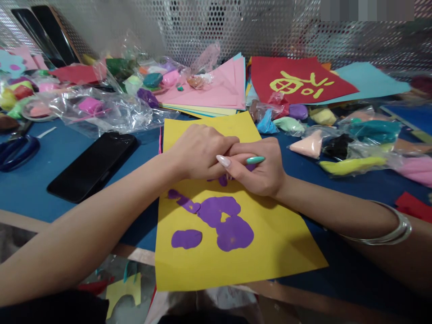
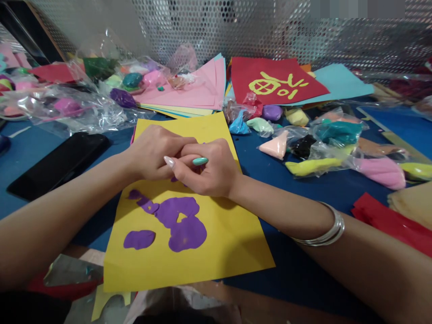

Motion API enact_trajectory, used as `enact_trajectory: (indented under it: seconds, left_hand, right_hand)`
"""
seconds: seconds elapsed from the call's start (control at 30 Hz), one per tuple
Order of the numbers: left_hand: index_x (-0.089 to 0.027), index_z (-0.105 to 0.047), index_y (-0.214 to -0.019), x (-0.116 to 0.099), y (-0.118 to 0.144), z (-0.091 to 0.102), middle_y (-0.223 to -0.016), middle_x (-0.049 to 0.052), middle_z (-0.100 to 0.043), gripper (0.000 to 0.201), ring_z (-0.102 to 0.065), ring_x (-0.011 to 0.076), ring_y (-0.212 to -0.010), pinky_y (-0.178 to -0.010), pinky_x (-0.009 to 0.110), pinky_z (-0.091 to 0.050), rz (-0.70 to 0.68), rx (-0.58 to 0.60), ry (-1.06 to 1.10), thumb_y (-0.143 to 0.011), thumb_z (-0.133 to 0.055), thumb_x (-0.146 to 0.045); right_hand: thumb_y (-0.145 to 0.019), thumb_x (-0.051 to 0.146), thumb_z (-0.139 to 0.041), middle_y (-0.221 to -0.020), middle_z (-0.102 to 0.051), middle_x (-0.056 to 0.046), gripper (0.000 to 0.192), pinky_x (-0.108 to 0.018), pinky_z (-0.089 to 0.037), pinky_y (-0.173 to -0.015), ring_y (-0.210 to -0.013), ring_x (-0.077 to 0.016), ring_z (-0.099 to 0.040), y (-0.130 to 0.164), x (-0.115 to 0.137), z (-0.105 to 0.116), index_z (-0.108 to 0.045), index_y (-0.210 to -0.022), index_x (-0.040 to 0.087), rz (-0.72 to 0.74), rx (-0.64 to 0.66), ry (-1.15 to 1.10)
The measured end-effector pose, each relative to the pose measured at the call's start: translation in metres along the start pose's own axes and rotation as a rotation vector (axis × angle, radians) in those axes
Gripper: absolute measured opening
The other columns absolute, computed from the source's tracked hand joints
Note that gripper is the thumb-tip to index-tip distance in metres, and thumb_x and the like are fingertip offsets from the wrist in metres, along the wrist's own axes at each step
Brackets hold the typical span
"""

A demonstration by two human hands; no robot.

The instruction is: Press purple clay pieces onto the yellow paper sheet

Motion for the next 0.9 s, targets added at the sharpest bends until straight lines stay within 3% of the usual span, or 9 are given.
enact_trajectory:
  seconds: [0.13,0.43,0.7,0.9]
  left_hand:
    - [-0.017,-0.052,-0.060,0.0004,0.0001,-0.0013,-0.049,0.001,-0.055,0.038,-0.042,0.0086,-0.040,-0.043,0.023,-0.020,0.003,0.006,0.003,-0.078,-0.032,-0.043]
    - [-0.017,-0.052,-0.060,0.0007,0.0005,-0.0023,-0.048,0.001,-0.054,0.041,-0.040,0.0084,-0.038,-0.043,0.024,-0.018,-0.001,0.009,-0.001,-0.080,-0.030,-0.046]
    - [-0.017,-0.052,-0.058,0.0001,0.0004,-0.0001,-0.047,0.001,-0.054,0.039,-0.040,0.0088,-0.039,-0.042,0.023,-0.019,-0.003,-0.015,0.010,-0.079,-0.033,-0.044]
    - [-0.016,-0.052,-0.058,0.0016,0.0008,0.0008,-0.045,0.001,-0.052,0.040,-0.042,0.0085,-0.038,-0.041,0.022,-0.021,0.016,-0.023,0.024,-0.079,-0.032,-0.044]
  right_hand:
    - [-0.076,0.025,-0.052,-0.038,-0.046,0.004,0.035,-0.017,-0.027,-0.039,-0.037,-0.0020,-0.033,0.0002,0.0016,0.0020,-0.050,-0.043,0.014,0.024,-0.025,0.031]
    - [-0.076,0.025,-0.051,-0.039,-0.049,0.003,0.033,-0.018,-0.027,-0.040,-0.038,-0.0031,-0.038,0.0004,0.0018,0.0001,-0.053,-0.045,0.014,0.016,-0.005,0.012]
    - [-0.077,0.026,-0.051,-0.038,-0.041,0.006,0.037,-0.017,-0.026,-0.040,-0.038,-0.0016,-0.029,0.0010,0.0011,0.0022,-0.046,-0.042,0.015,0.031,-0.040,0.028]
    - [-0.079,0.028,-0.050,-0.039,-0.044,0.004,0.039,-0.016,-0.029,-0.042,-0.039,-0.0015,-0.034,0.0008,-0.0024,0.0020,-0.047,-0.043,0.014,0.001,-0.028,-0.024]
Point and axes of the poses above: each hand's wrist, its own y-axis away from the middle knuckle, its own z-axis out of the back of the hand, x = y × z, the point moved 10 cm from there along -y, towards the middle knuckle
